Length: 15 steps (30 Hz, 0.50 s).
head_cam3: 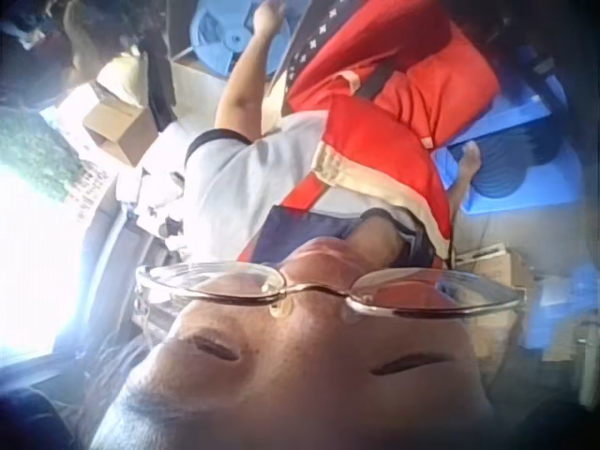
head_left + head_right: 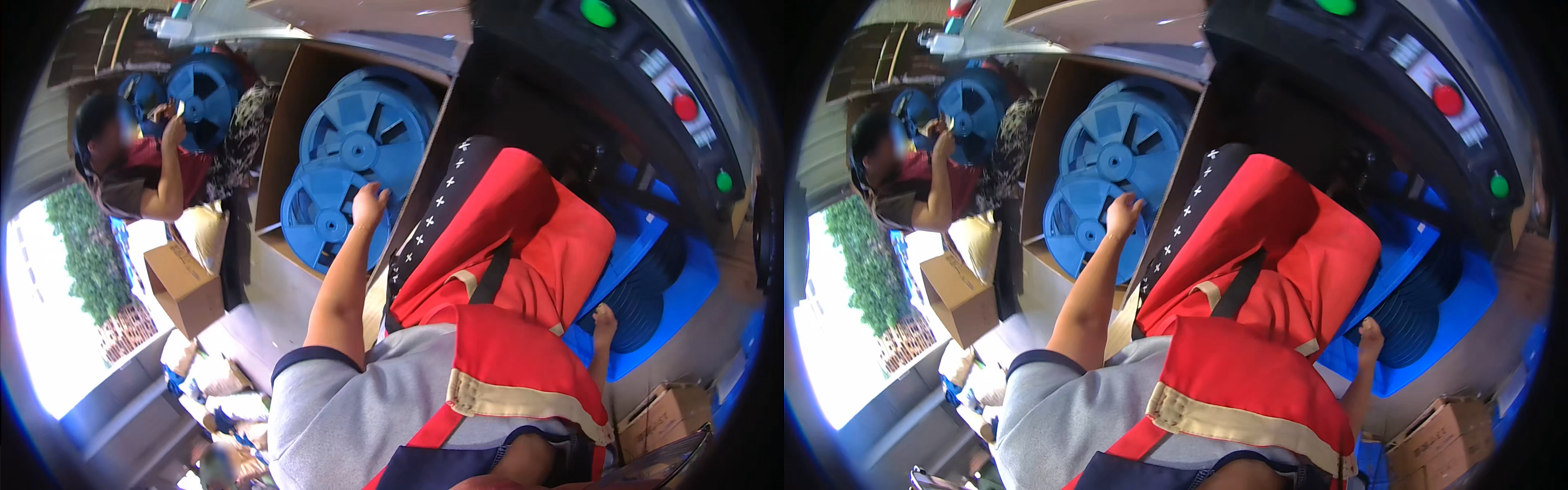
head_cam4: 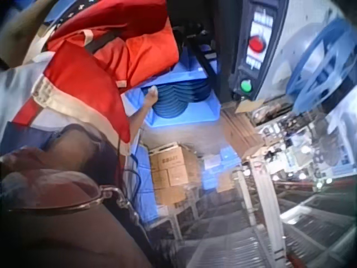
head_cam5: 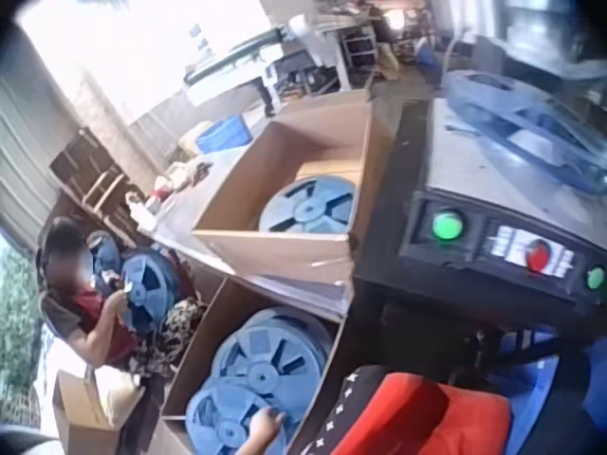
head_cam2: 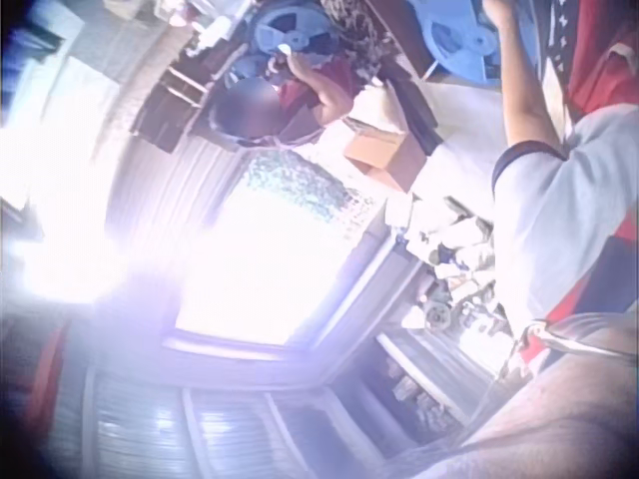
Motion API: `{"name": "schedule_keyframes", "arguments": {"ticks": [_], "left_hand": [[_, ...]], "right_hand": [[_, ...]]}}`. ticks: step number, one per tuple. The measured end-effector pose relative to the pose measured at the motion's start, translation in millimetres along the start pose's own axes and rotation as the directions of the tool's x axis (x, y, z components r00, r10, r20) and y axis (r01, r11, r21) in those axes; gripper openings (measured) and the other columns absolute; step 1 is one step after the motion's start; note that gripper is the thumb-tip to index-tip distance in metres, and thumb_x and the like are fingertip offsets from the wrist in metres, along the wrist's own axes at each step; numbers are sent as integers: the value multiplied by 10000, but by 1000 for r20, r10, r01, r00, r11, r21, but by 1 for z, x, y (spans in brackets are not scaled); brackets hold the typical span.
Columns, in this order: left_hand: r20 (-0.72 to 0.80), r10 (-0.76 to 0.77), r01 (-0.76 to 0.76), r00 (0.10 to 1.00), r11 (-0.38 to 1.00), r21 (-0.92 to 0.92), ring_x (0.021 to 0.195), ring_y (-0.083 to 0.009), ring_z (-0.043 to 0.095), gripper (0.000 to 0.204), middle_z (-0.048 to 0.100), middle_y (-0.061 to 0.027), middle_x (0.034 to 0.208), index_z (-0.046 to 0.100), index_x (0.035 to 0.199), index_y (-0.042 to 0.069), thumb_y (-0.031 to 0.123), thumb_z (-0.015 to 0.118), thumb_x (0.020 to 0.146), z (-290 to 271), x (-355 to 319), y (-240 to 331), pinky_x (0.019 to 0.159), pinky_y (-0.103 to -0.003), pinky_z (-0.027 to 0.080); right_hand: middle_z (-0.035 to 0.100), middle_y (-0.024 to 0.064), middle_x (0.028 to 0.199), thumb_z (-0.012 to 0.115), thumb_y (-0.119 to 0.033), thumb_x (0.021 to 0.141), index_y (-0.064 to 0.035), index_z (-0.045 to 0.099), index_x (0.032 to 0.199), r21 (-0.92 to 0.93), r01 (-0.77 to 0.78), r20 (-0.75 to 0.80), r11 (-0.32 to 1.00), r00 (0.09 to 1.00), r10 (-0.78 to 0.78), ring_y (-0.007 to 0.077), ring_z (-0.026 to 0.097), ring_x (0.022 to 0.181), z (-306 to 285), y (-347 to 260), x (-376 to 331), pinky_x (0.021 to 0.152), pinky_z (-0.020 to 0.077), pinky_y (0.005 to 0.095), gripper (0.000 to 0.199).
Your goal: The person uses a machine to assemble two plastic reel halves together, then places the completed reels into a storage bin and stacks the bin.
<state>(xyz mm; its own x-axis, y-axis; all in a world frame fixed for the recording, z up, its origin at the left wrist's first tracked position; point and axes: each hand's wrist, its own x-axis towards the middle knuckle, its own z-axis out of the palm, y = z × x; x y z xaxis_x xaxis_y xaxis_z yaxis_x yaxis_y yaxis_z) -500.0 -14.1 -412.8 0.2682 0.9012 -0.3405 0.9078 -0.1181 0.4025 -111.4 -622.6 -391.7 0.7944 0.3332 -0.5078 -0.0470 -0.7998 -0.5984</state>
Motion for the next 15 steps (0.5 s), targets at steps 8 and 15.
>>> {"name": "schedule_keyframes", "arguments": {"ticks": [8,15], "left_hand": [[-372,-336,382,865,923,53,1070,-346,503,566,543,-147,1116,566,1090,47,388,777,691,32,-50,15,891,-451,419],[-275,-208,255,938,956,145,1047,-292,482,634,534,-105,1078,560,1066,45,416,812,618,21,-28,24,873,-402,389]], "right_hand": [[648,71,979,536,-170,976,50,607,1151,204,9,12,979,1000,-12,122,610,833,1,-84,-13,760,508,247,290],[639,54,976,549,-181,970,34,610,1158,-47,132,42,990,991,-130,106,592,833,-10,-183,34,750,503,233,291]]}}
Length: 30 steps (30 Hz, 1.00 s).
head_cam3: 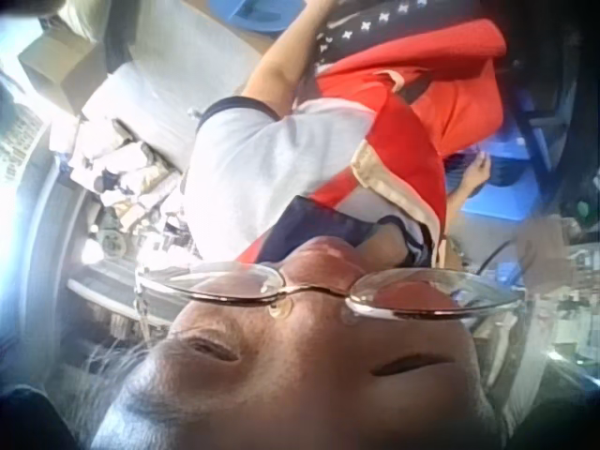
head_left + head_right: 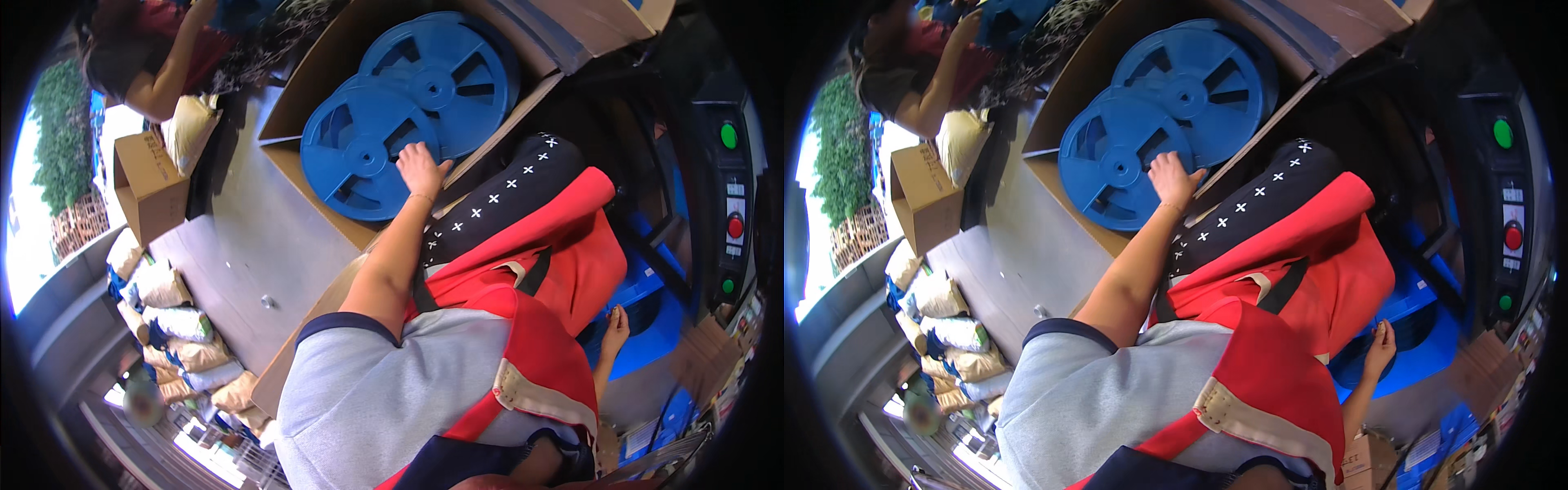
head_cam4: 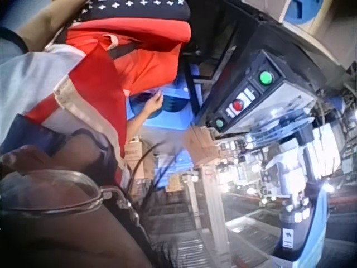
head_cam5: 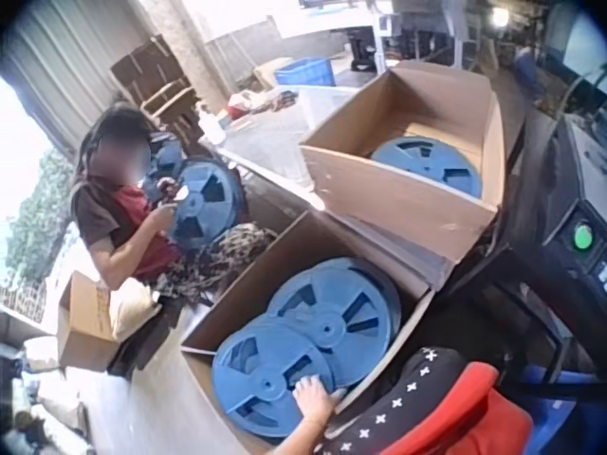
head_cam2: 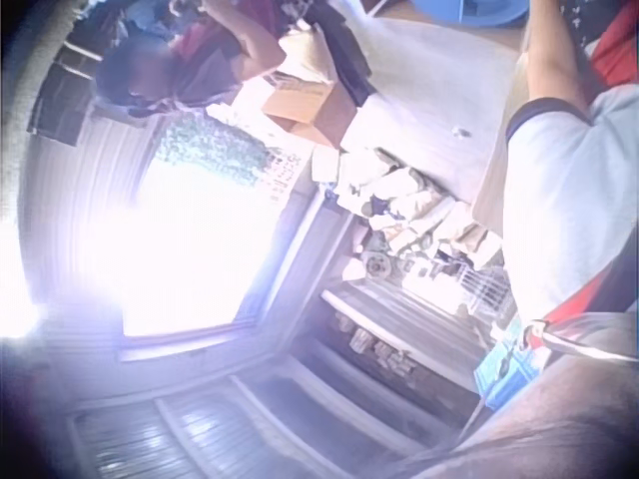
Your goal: The person uses a machine to assemble two plastic reel halves together, then places the completed reels into a storage bin and stacks the bin.
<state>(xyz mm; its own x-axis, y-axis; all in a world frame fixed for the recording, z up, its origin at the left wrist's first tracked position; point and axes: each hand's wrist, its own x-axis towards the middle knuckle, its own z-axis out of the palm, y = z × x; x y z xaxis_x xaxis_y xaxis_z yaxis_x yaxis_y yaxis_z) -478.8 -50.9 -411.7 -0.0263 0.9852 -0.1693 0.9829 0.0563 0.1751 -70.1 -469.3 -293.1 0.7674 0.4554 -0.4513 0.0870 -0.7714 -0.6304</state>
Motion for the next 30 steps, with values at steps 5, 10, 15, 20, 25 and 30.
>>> {"name": "schedule_keyframes", "arguments": {"ticks": [5,10,15,20,25,30], "left_hand": [[-12,333,-329,943,938,109,1127,-286,452,587,537,-115,1101,522,1055,22,357,766,639,2,11,-4,963,-460,336],[100,473,-472,875,881,-37,872,-303,603,530,601,-113,860,490,964,31,355,760,642,-10,23,-22,828,-384,482],[-42,545,-535,837,802,-264,781,-327,621,548,596,-159,836,473,1009,16,339,759,671,-83,10,-13,640,-400,519],[42,744,-653,667,611,-447,716,-364,617,578,601,-184,800,479,1042,17,328,789,666,-201,-43,21,628,-406,508],[-22,999,-879,43,27,-477,670,-268,579,394,527,-83,745,511,983,42,242,737,730,-233,-87,47,553,-371,480],[15,917,-892,-399,-385,-239,665,-165,556,115,465,-36,716,467,885,61,128,534,820,-230,-107,84,520,-285,455]], "right_hand": [[638,56,998,552,-187,969,21,614,1160,-40,88,-33,995,995,-89,110,596,859,-5,-15,1,772,501,240,290],[644,51,987,569,-185,959,4,630,1146,-107,93,-53,990,994,-99,115,599,868,1,-32,-22,783,494,246,273],[658,95,1046,569,-165,951,23,623,1146,-83,266,-98,960,957,-273,173,621,951,31,-85,-38,853,489,292,276],[625,152,1162,566,-73,919,17,637,1106,-387,713,-51,585,617,-785,305,582,1094,69,-225,-43,931,461,363,219],[562,154,1260,609,-11,853,-5,625,1119,-379,881,67,282,330,-942,309,524,1190,59,-316,-35,975,430,402,267],[513,146,1335,544,-148,893,-57,519,1292,-472,859,472,200,437,-765,297,460,1258,68,-327,-35,1077,351,424,410]]}}
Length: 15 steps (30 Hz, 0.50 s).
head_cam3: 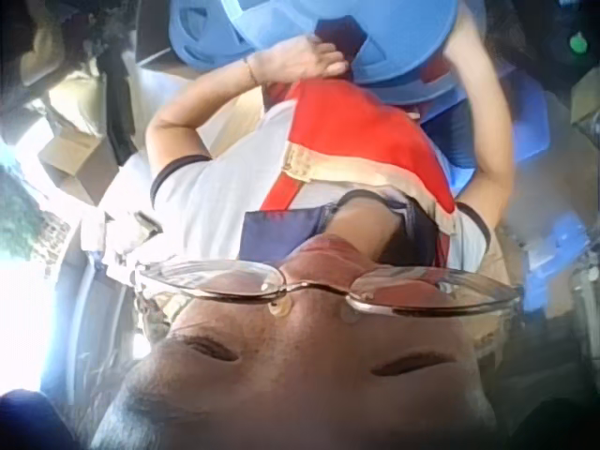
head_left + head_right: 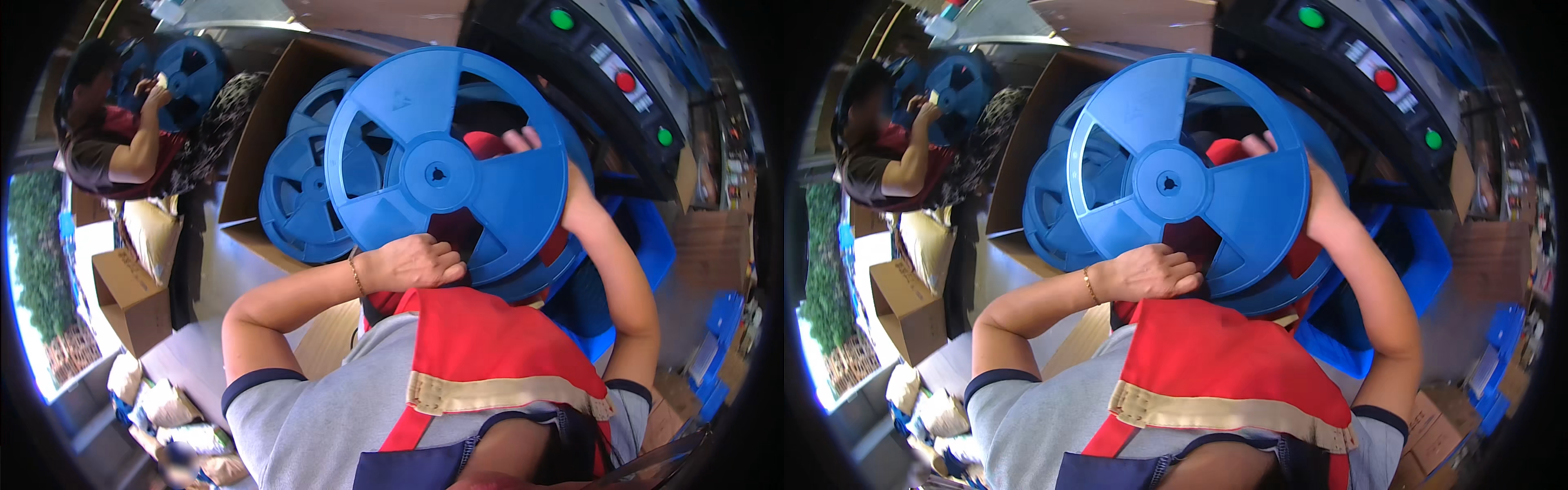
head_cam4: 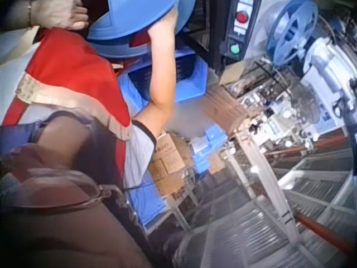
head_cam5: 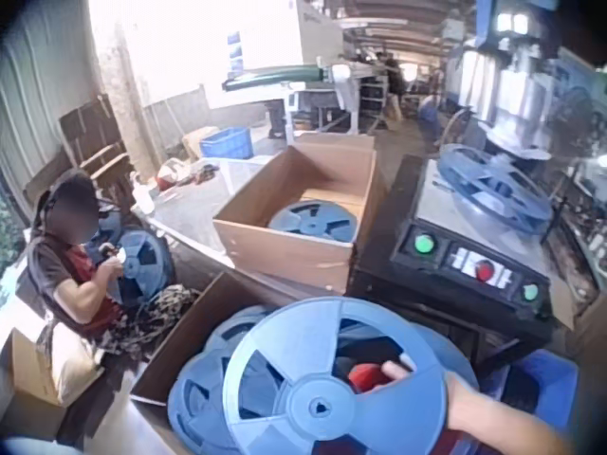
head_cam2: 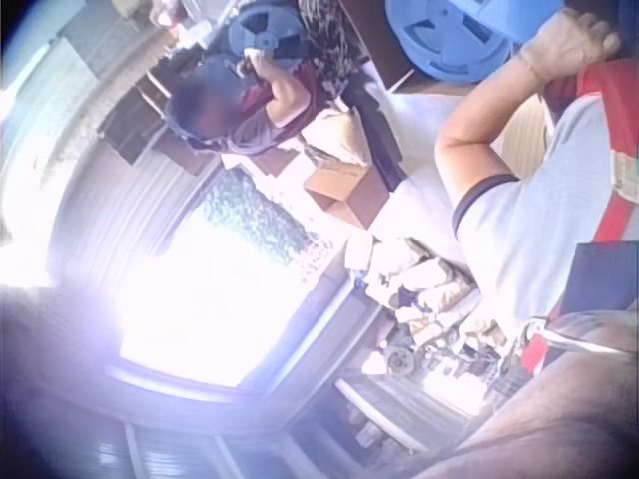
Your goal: The person uses a machine to assemble two plastic reel halves together, then places the completed reels into a storage bin and stacks the bin.
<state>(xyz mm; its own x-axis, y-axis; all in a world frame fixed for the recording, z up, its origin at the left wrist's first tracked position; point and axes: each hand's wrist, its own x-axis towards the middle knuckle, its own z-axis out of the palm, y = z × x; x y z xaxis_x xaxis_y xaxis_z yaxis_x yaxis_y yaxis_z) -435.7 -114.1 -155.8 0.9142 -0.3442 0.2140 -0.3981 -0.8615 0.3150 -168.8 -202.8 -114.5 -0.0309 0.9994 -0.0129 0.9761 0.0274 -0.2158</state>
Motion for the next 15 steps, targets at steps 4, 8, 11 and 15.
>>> {"name": "schedule_keyframes", "arguments": {"ticks": [4,8,11,15], "left_hand": [[100,166,-164,981,986,-21,662,-158,552,107,467,-33,727,453,870,67,134,524,827,2,20,-2,523,-274,457],[134,226,-223,965,974,-43,715,-174,560,114,478,-42,746,445,856,80,134,538,818,-4,26,-10,638,-294,473],[209,149,-173,967,979,106,781,-194,564,166,501,-50,793,462,875,108,113,609,796,-20,26,-34,753,-310,467],[353,26,-136,935,948,289,894,-187,563,118,552,-54,908,556,884,129,129,642,804,-11,3,-79,796,-315,481]], "right_hand": [[466,127,1390,436,-279,969,-72,508,1299,-227,342,190,912,934,-303,270,432,1291,57,18,-30,1089,331,373,396],[505,141,1308,515,-267,935,-104,556,1235,-17,47,359,999,932,-38,295,508,1146,50,27,-64,992,418,381,344],[534,152,1247,574,-258,910,-128,592,1188,117,-236,509,965,848,146,313,566,1037,46,29,-97,920,483,387,307],[227,189,1489,892,-188,507,-156,464,1347,-157,-188,590,969,770,245,372,502,1112,58,62,-175,930,465,443,944]]}}
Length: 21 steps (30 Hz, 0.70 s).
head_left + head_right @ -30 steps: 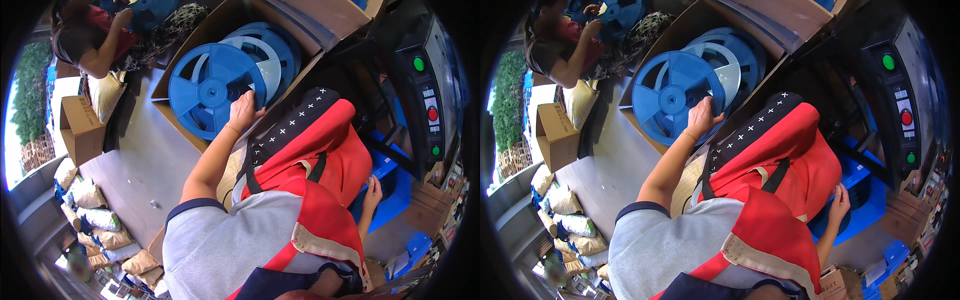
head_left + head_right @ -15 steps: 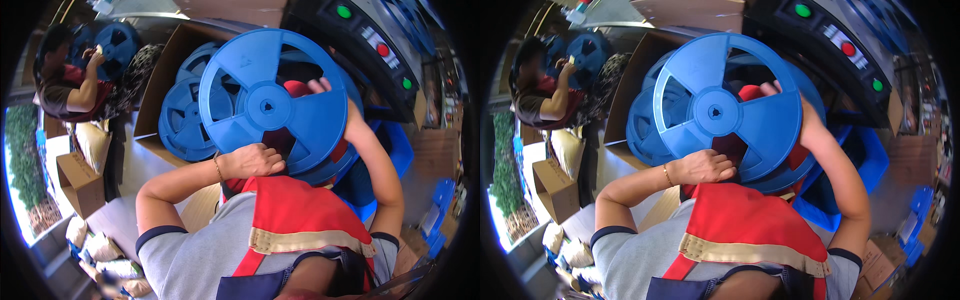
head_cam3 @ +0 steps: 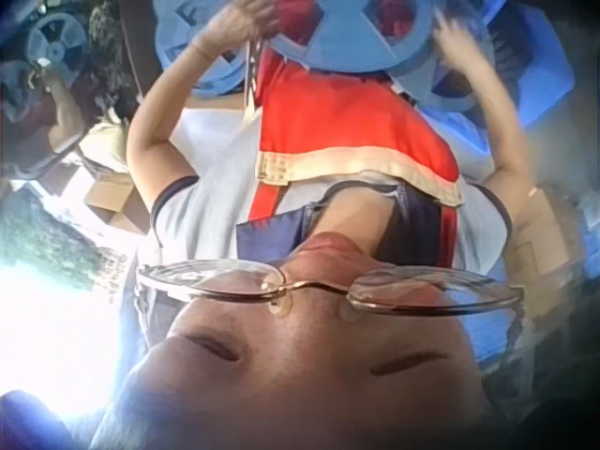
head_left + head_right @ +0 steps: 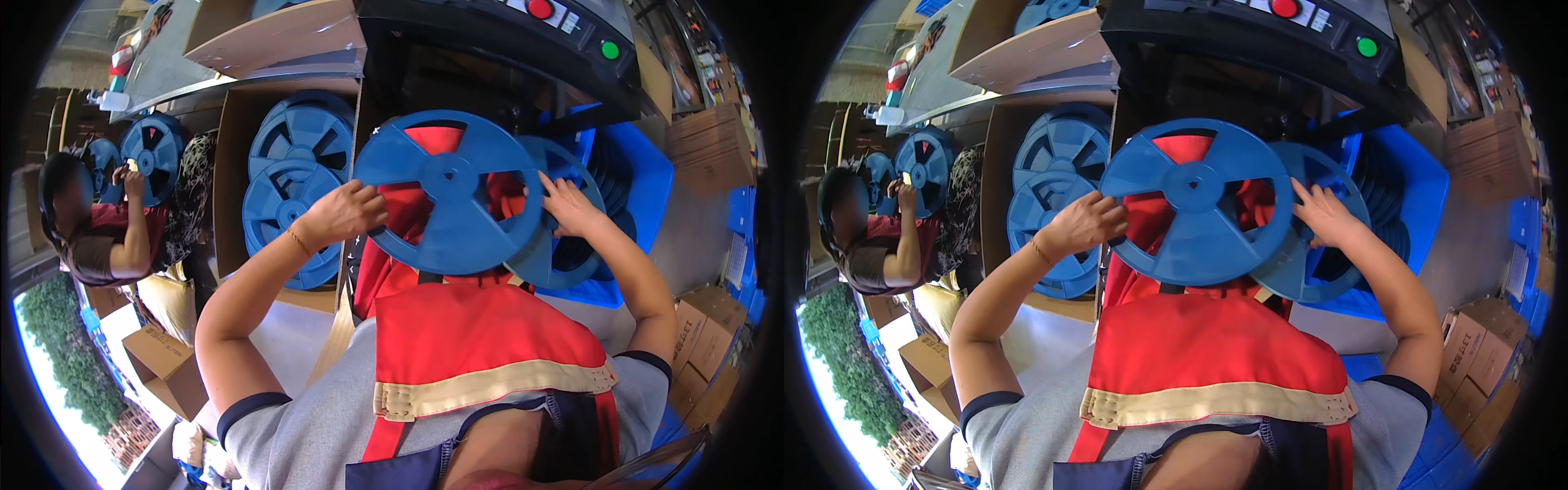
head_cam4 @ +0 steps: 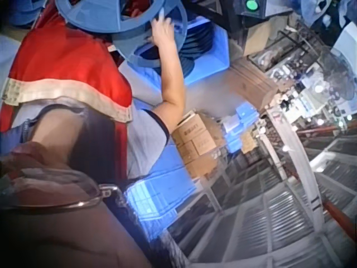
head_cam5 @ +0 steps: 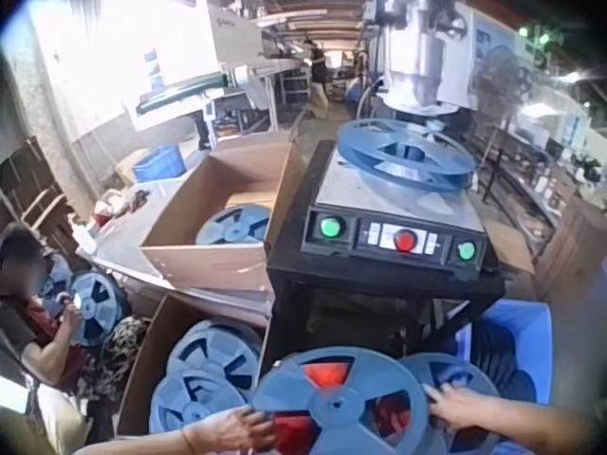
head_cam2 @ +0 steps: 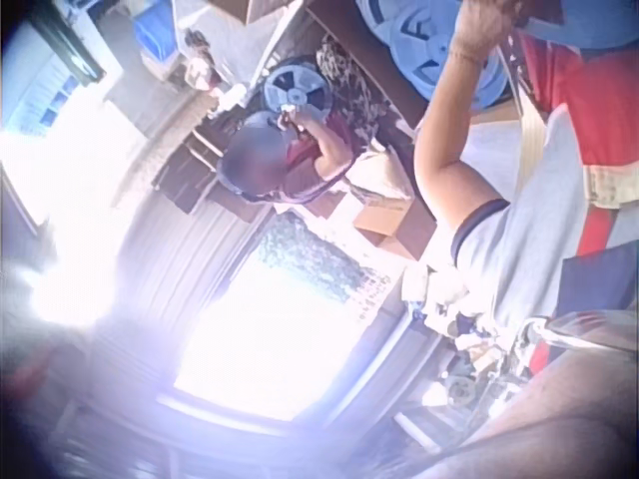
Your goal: The person uses a machine to assemble two plastic reel halves together, then places the completed reels into a storage bin and stacks the bin.
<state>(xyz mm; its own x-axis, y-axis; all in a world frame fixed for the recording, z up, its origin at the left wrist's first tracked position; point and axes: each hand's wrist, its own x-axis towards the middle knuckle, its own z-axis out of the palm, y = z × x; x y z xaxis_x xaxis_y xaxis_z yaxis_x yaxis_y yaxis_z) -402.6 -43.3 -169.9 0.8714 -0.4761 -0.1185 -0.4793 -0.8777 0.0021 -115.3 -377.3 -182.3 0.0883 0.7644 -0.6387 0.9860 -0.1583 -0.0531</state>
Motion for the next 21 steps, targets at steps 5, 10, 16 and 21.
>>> {"name": "schedule_keyframes", "arguments": {"ticks": [5,10,16,21], "left_hand": [[227,-236,267,945,956,-117,1076,-224,577,305,590,-104,1224,621,1161,104,95,593,858,47,-5,-33,856,-302,492],[306,-671,735,676,643,-216,838,-314,688,705,552,-235,1244,450,1344,43,541,583,863,0,95,-46,653,-362,562],[551,-719,813,423,569,118,961,-301,680,1133,408,-252,1407,332,1446,69,866,486,656,32,205,-1,647,-361,586],[644,-696,846,317,515,140,1034,-302,651,1224,353,-236,1452,263,1467,47,896,481,611,60,244,-25,690,-389,587]], "right_hand": [[28,211,1533,906,-225,466,-190,260,1458,500,-74,-16,863,995,95,493,420,1207,77,-18,-8,1018,414,502,1184],[-21,169,1550,899,-190,461,-242,203,1474,556,-174,109,813,985,136,484,460,1178,69,-20,-11,1009,438,486,1230],[-31,154,1558,892,-174,469,-239,202,1481,483,-195,190,854,975,115,453,448,1204,50,-14,-9,1015,438,465,1226],[52,171,1550,888,-172,478,-209,300,1444,489,-123,50,863,992,113,452,475,1158,46,-15,-8,986,451,463,1131]]}}
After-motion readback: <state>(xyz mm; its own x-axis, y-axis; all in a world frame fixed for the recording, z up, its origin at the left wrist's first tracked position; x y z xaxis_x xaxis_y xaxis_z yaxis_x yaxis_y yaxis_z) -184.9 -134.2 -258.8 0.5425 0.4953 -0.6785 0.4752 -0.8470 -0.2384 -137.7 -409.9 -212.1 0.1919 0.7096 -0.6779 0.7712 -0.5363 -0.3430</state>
